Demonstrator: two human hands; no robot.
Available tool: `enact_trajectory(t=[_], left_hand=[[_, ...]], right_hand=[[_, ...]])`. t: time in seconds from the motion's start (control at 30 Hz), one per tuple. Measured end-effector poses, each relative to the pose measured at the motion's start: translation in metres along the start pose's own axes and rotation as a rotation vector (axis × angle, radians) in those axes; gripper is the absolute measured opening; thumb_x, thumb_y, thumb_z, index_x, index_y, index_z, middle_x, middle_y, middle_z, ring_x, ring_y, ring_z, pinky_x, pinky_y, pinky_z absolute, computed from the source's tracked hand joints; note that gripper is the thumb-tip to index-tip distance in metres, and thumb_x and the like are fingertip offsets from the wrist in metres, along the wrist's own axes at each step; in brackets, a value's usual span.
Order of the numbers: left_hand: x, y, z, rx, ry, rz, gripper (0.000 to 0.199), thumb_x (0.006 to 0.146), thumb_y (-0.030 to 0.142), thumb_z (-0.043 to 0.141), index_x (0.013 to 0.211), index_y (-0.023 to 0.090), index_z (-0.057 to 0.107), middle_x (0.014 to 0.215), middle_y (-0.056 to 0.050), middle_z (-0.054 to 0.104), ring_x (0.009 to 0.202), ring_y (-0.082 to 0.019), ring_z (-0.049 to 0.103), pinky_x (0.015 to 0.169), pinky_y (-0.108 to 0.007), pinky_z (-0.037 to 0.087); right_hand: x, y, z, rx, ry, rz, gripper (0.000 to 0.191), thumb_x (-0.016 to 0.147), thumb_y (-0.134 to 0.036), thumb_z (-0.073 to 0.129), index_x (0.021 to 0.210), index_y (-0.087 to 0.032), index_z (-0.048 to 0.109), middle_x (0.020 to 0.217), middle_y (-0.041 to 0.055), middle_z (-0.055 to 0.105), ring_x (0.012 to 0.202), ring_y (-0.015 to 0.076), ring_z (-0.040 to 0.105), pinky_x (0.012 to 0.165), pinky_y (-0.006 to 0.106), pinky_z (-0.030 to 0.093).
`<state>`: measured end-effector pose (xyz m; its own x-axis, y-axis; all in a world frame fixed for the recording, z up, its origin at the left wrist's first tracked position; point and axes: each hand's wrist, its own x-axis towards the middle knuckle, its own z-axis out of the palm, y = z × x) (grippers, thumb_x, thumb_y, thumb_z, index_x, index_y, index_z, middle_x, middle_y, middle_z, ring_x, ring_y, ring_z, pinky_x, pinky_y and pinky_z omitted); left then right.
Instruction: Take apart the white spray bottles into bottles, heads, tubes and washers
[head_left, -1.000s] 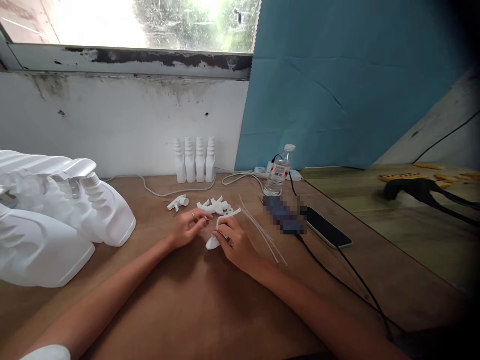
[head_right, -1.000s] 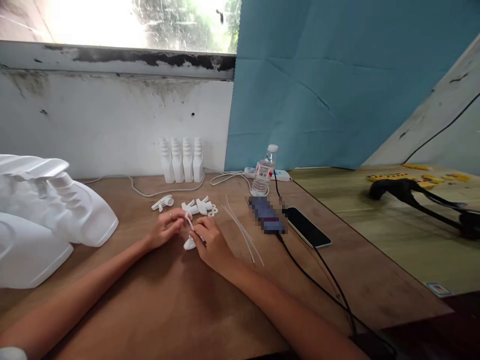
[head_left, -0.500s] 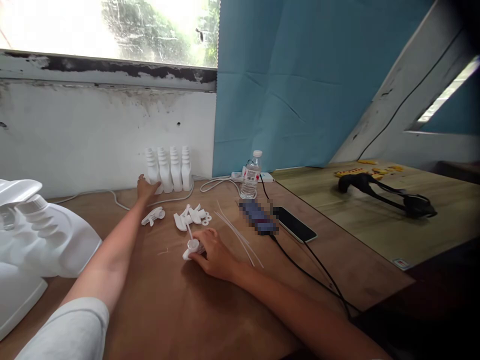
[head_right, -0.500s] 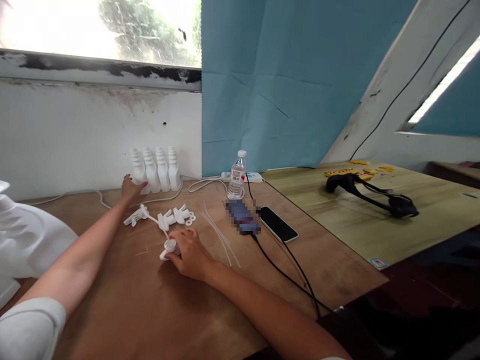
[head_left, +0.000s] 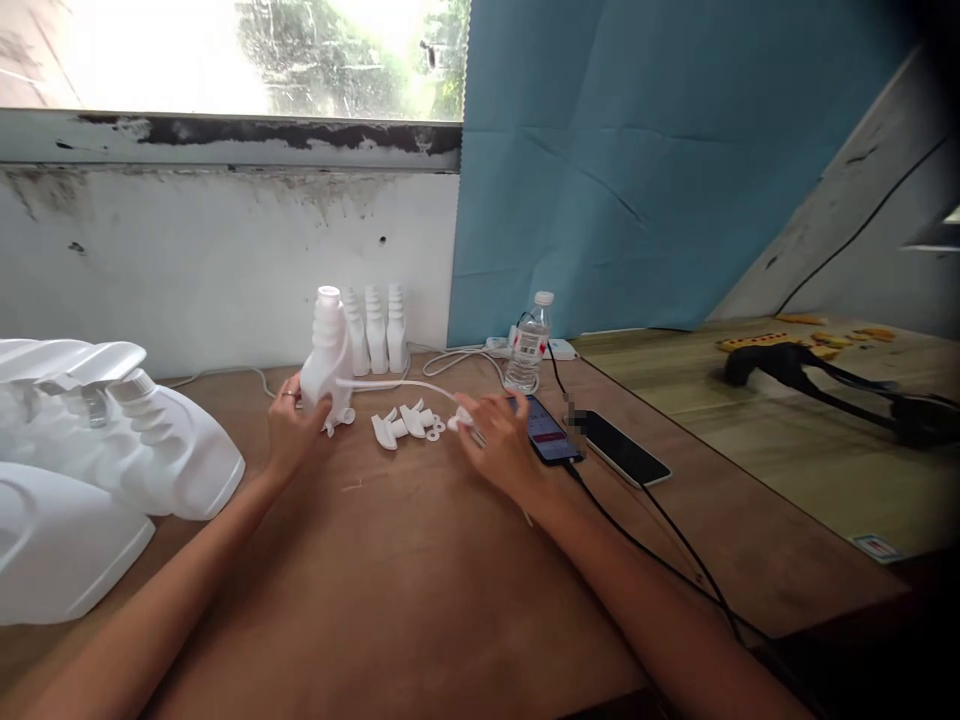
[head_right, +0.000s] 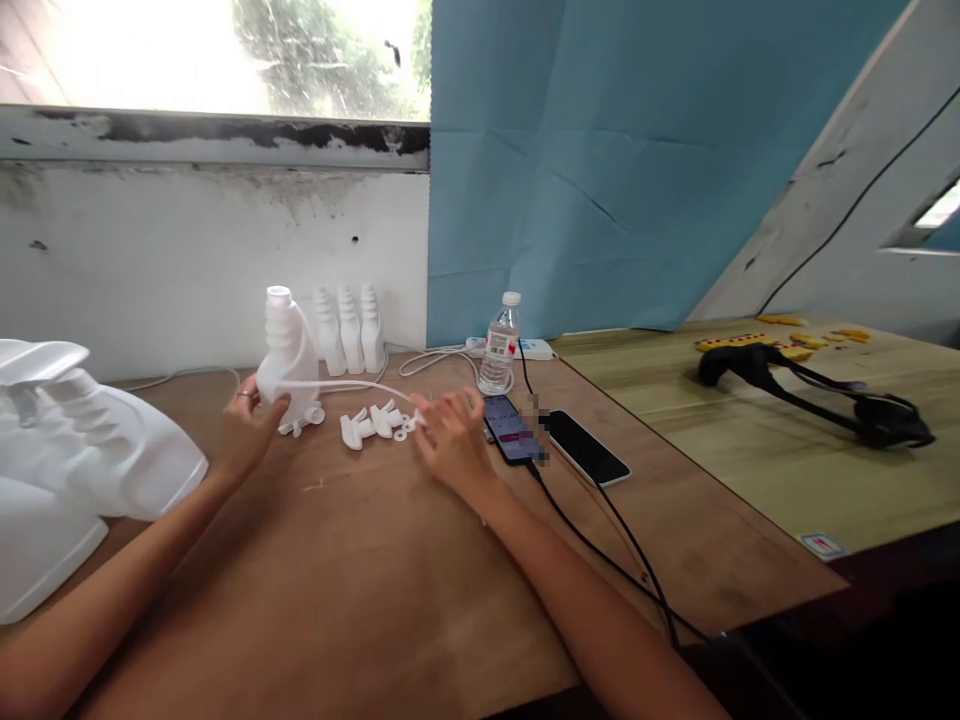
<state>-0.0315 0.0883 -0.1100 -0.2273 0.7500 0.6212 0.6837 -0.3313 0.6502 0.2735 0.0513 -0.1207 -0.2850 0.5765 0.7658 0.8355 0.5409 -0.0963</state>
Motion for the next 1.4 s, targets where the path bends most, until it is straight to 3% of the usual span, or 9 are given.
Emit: enact_trajectory(t=[0.13, 0.3, 0.53, 0.87, 1.0, 1.13, 1.23, 1.33, 1.4], left_hand=[[-0.053, 0.009, -0.039, 0.032, -0.123, 0.027, 0.040, 0.083, 0.044, 0.051, 0.109, 0.016, 0.060, 0.095, -0.005, 0.064, 0.087, -0.023, 0.058, 0.077, -0.032, 0.046], [-0.077, 0.008, -0.064, 0.052, -0.300, 0.137, 0.029, 0.083, 0.036, 0.050, 0.101, 0.015, 0.059, 0.086, -0.003, 0.061, 0.076, -0.019, 0.056, 0.069, -0.028, 0.045], [-0.075, 0.006, -0.072, 0.123, -0.399, 0.376, 0.038, 0.080, 0.027, 0.055, 0.117, 0.021, 0.052, 0.110, -0.007, 0.061, 0.091, -0.022, 0.062, 0.075, -0.029, 0.049], [-0.076, 0.009, -0.072, 0.147, -0.389, 0.563, 0.053, 0.076, 0.020, 0.057, 0.128, 0.026, 0.046, 0.113, -0.009, 0.061, 0.095, -0.024, 0.064, 0.077, -0.031, 0.053], [-0.076, 0.016, -0.071, 0.177, -0.389, 0.632, 0.054, 0.074, 0.019, 0.058, 0.127, 0.024, 0.048, 0.110, -0.009, 0.062, 0.093, -0.023, 0.066, 0.076, -0.030, 0.054], [-0.077, 0.016, -0.071, 0.243, -0.384, 0.684, 0.054, 0.074, 0.020, 0.059, 0.127, 0.023, 0.047, 0.107, -0.010, 0.063, 0.090, -0.024, 0.066, 0.074, -0.031, 0.054], [-0.076, 0.015, -0.070, 0.279, -0.376, 0.698, 0.055, 0.075, 0.021, 0.059, 0.128, 0.023, 0.046, 0.107, -0.011, 0.063, 0.090, -0.025, 0.066, 0.076, -0.034, 0.054], [-0.076, 0.015, -0.069, 0.292, -0.383, 0.710, 0.056, 0.075, 0.021, 0.059, 0.129, 0.024, 0.045, 0.107, -0.012, 0.062, 0.091, -0.026, 0.065, 0.077, -0.035, 0.054], [-0.076, 0.015, -0.068, 0.292, -0.388, 0.726, 0.057, 0.074, 0.021, 0.060, 0.129, 0.023, 0.045, 0.107, -0.013, 0.062, 0.091, -0.027, 0.065, 0.078, -0.037, 0.055]], right_hand=[[0.008, 0.038, -0.008, -0.247, 0.074, 0.041, 0.036, 0.090, -0.016, 0.050, 0.124, -0.024, 0.058, 0.110, 0.0061, 0.066, 0.110, 0.0247, 0.051, 0.109, 0.051, 0.016], [0.007, 0.063, -0.013, -0.405, 0.135, 0.130, 0.040, 0.091, -0.017, 0.047, 0.129, -0.025, 0.057, 0.109, 0.0080, 0.065, 0.108, 0.0261, 0.051, 0.106, 0.052, 0.018], [0.006, 0.072, -0.016, -0.462, 0.164, 0.161, 0.038, 0.093, -0.019, 0.044, 0.129, -0.024, 0.057, 0.108, 0.0096, 0.065, 0.105, 0.0275, 0.050, 0.102, 0.051, 0.023], [0.006, 0.066, -0.015, -0.380, 0.109, 0.105, 0.042, 0.089, -0.015, 0.045, 0.130, -0.023, 0.056, 0.110, 0.0113, 0.066, 0.110, 0.0301, 0.049, 0.103, 0.057, 0.018], [0.008, 0.052, -0.017, -0.233, 0.051, -0.022, 0.043, 0.090, -0.019, 0.051, 0.133, -0.024, 0.052, 0.107, 0.0078, 0.069, 0.113, 0.0284, 0.051, 0.109, 0.058, 0.012], [0.007, 0.033, -0.017, 0.116, 0.033, -0.067, 0.037, 0.085, -0.030, 0.064, 0.120, -0.023, 0.055, 0.107, 0.0079, 0.068, 0.110, 0.0245, 0.057, 0.105, 0.047, 0.033], [0.005, 0.016, -0.016, 0.490, -0.088, 0.070, 0.052, 0.078, -0.033, 0.073, 0.123, -0.024, 0.047, 0.102, 0.0056, 0.070, 0.100, 0.0213, 0.063, 0.091, 0.038, 0.046], [0.003, 0.001, -0.016, 0.757, -0.256, 0.220, 0.068, 0.071, -0.034, 0.078, 0.127, -0.024, 0.042, 0.095, 0.0034, 0.071, 0.092, 0.0199, 0.066, 0.084, 0.035, 0.049], [0.003, -0.004, -0.017, 0.873, -0.348, 0.282, 0.067, 0.070, -0.034, 0.079, 0.126, -0.024, 0.042, 0.095, 0.0035, 0.070, 0.089, 0.0192, 0.065, 0.080, 0.033, 0.049]])
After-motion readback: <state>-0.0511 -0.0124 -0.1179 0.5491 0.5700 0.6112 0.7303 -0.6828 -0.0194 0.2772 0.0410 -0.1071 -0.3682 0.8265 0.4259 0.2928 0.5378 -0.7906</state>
